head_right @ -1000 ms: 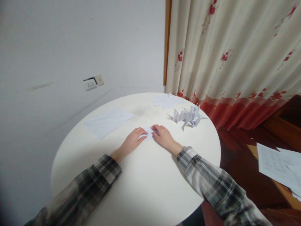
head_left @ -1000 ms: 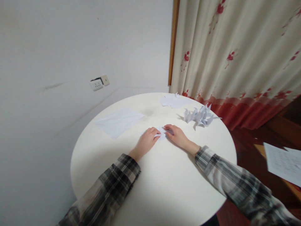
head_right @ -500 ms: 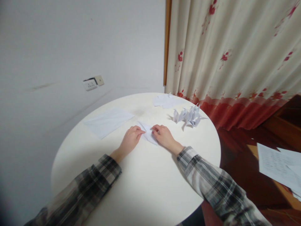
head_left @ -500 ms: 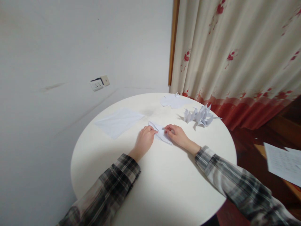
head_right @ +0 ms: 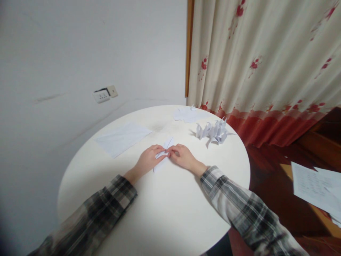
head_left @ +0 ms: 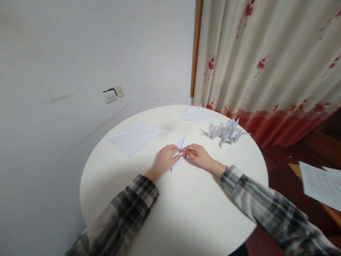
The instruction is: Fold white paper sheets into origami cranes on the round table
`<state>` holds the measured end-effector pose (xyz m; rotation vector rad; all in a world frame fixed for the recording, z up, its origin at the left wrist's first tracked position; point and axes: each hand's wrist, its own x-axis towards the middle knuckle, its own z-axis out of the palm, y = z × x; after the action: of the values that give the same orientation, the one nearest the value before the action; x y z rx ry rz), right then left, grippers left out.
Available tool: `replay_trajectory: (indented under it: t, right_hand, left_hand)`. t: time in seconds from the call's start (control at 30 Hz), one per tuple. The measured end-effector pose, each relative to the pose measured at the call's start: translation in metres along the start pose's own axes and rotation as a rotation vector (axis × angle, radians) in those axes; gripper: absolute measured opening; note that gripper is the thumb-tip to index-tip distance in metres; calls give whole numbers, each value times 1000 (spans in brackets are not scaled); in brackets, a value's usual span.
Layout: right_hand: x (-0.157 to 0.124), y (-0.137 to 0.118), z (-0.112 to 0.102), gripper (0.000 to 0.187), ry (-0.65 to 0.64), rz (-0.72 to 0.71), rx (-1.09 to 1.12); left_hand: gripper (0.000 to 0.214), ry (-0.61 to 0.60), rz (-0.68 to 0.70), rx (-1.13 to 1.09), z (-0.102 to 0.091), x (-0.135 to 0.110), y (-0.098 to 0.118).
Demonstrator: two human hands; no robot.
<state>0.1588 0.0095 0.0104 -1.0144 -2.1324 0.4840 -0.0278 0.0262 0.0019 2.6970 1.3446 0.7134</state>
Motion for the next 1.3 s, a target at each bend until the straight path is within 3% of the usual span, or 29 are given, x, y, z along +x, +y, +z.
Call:
replay_trajectory:
  t: [0.27, 0.47, 0.73, 1.03, 1.3]
  right_hand:
    - [0, 11, 2, 25, 147, 70, -71]
    - [1, 13, 3, 23, 58, 103, -106]
    - [2, 14, 2, 20, 41, 120, -113]
    - [0, 15, 5, 19, 24, 7, -134]
    - [0, 17, 5, 17, 25, -11, -148]
  left_hand:
    - [23, -49, 96, -102, 5, 1, -5]
    - [23, -38, 101, -18, 5, 2, -7]
    - [22, -55, 126, 120, -2, 2, -5]
    - [18, -37, 114, 43, -1, 0, -1]
    - [21, -32, 146, -18, -1, 0, 0]
